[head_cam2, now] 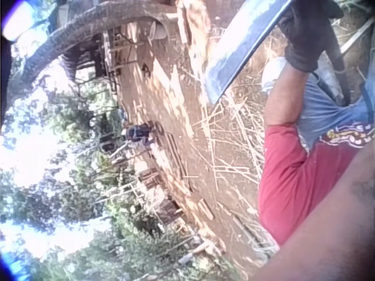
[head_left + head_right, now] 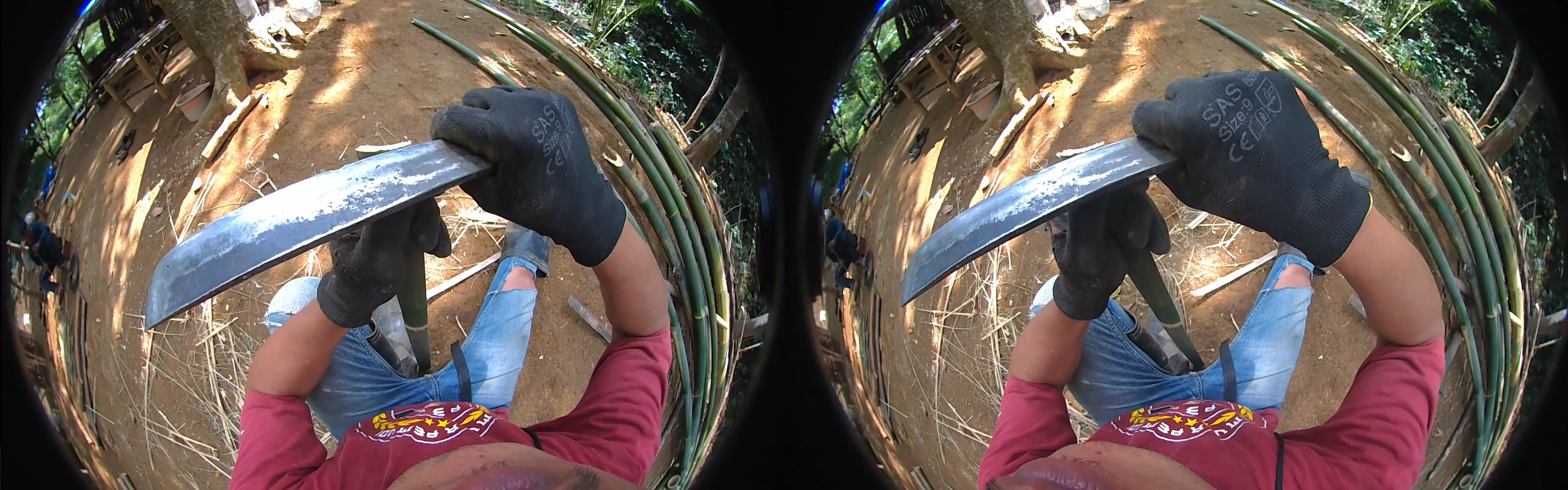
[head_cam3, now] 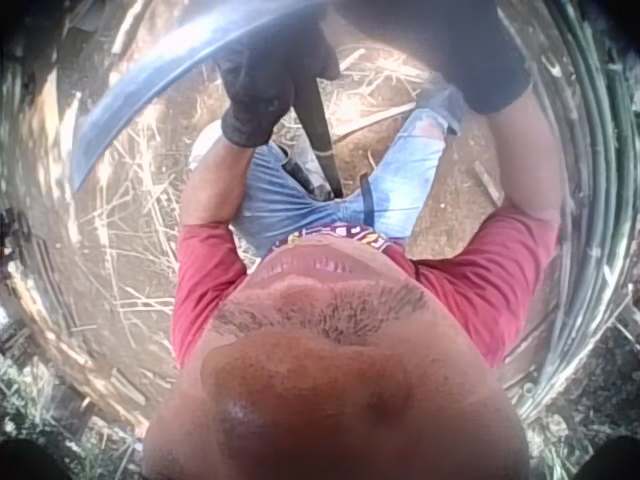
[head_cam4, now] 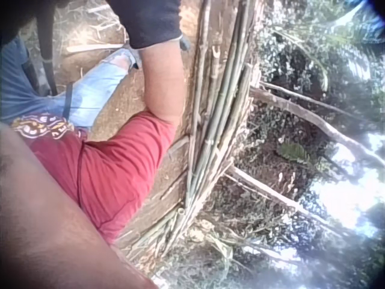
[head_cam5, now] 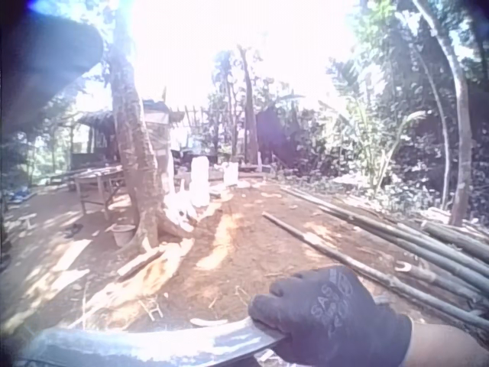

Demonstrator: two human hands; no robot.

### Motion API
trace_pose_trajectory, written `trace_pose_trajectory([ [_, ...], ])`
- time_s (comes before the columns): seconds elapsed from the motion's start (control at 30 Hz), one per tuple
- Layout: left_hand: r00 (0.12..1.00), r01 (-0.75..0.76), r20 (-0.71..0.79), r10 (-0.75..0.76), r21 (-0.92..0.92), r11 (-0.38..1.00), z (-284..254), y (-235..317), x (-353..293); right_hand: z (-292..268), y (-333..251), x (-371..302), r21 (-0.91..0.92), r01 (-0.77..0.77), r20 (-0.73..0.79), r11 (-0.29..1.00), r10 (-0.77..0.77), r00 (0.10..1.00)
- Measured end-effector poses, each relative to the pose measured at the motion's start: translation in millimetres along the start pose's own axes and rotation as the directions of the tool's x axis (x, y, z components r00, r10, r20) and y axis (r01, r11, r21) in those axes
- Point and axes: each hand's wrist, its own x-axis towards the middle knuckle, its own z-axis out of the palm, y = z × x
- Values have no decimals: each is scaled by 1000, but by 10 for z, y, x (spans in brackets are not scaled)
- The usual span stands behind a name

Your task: The person sits on the ground and uses a large machete to split a long bamboo pole into thin strips. They hold the bamboo with one hand and strike it with the machete to separate the layers, occasionally inspecting the blade and the resulting strips.

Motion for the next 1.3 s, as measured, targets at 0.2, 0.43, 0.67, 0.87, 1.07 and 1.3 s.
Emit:
trace_pose_trajectory([
  [0.2,987,153,24,-158,149,977,400,366,-119,153,1372,-357,-551,-190,25,813,244,969],
  [0.43,995,74,-71,-72,30,997,82,133,116,-40,320,-419,29,-466,-29,884,466,884],
  [0.67,988,-19,150,41,-145,989,-129,-90,7,-146,-190,-169,-51,-132,-53,990,129,990],
  [0.87,993,-52,111,47,51,997,-82,-13,-15,-121,-215,-77,-136,-83,-25,987,81,996],
  [1.07,999,-35,7,35,92,995,74,9,-17,-139,-227,-49,-150,-86,10,985,89,996],
  [1.3,998,-44,40,43,26,999,29,-26,-11,-187,-174,-6,-78,-47,62,996,52,997],
])
